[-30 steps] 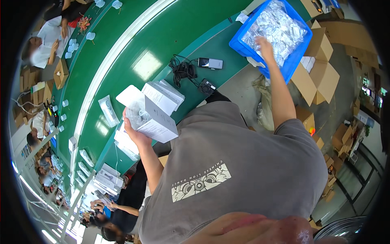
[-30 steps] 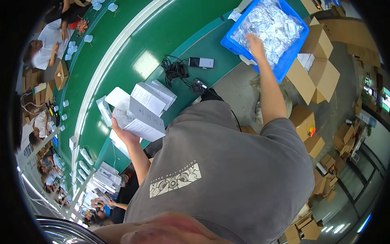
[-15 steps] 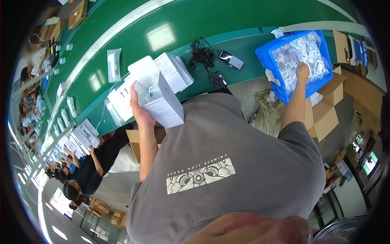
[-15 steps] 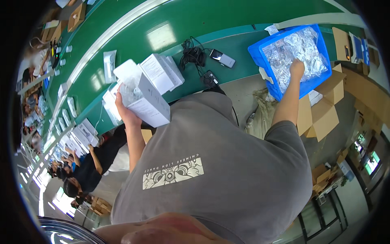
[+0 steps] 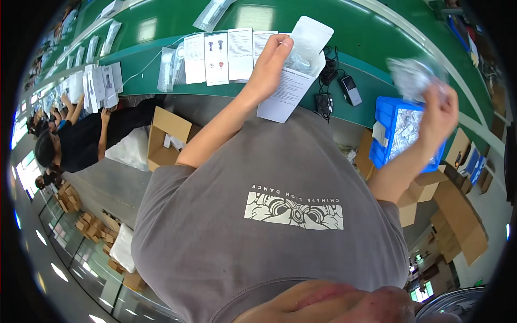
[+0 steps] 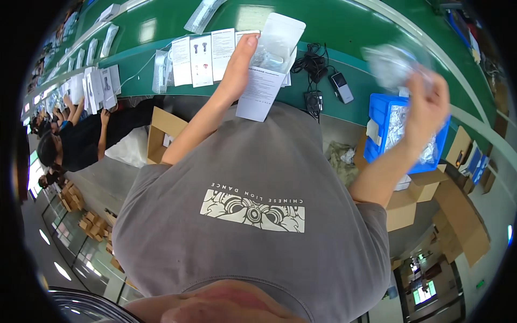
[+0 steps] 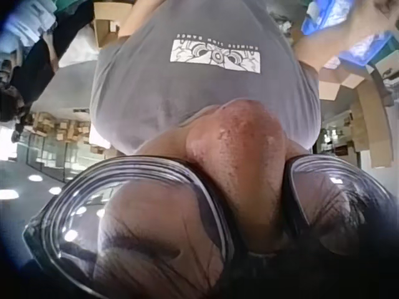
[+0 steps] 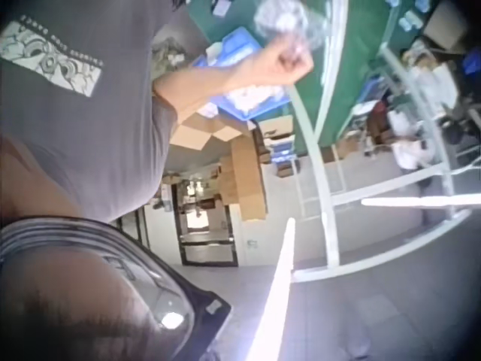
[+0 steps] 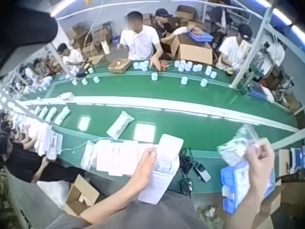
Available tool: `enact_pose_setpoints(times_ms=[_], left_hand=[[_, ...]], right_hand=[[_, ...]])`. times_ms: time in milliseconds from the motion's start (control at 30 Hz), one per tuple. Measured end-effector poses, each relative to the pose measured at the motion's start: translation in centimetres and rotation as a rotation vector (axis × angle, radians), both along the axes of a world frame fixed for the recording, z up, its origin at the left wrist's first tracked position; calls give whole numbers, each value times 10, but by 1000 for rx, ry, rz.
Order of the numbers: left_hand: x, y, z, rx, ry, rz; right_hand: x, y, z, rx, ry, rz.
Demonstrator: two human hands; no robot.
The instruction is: Packaging items from plastic bags into small white cardboard boxes at an assembly line.
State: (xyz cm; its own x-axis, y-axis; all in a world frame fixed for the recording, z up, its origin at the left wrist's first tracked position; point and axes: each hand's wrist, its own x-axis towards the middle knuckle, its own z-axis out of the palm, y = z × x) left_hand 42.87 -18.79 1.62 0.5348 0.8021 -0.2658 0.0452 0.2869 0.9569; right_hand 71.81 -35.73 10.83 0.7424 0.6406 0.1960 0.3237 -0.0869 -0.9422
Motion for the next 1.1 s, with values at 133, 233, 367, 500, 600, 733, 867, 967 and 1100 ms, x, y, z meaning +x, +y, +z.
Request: enact_pose_setpoints(times_ms=[133,233,367,500,600,733,867,967,1100], left_hand=[[-17,-5,4,92,11,9],[-31,-7,-2,144,-81,16],[-52,-5,2,125,-21,23],[-64,-10,-5,82,-78,46],[-76,-3,-10,26,-111,83],[-89,-4,-20,27,-85,162],[-94,-8,-24,24,-129,206],[-104,-14,-29,84,-209,181],[-126,-11,-40,188,-335,143]], right_hand=[[-125,94,-11,27,97,650],[-133,116,-37,-56,-256,833],[-147,134,-37,-199,-355,1205],[-165,135,-22,-336,-385,1450],[-181,135,-2,-325,-460,1372],[-212,139,8,-383,-561,1208],[-228,157,-7,-746,-585,1439],[-230,168,-19,-767,-459,1612],[-228,159,-32,-386,-340,1447]])
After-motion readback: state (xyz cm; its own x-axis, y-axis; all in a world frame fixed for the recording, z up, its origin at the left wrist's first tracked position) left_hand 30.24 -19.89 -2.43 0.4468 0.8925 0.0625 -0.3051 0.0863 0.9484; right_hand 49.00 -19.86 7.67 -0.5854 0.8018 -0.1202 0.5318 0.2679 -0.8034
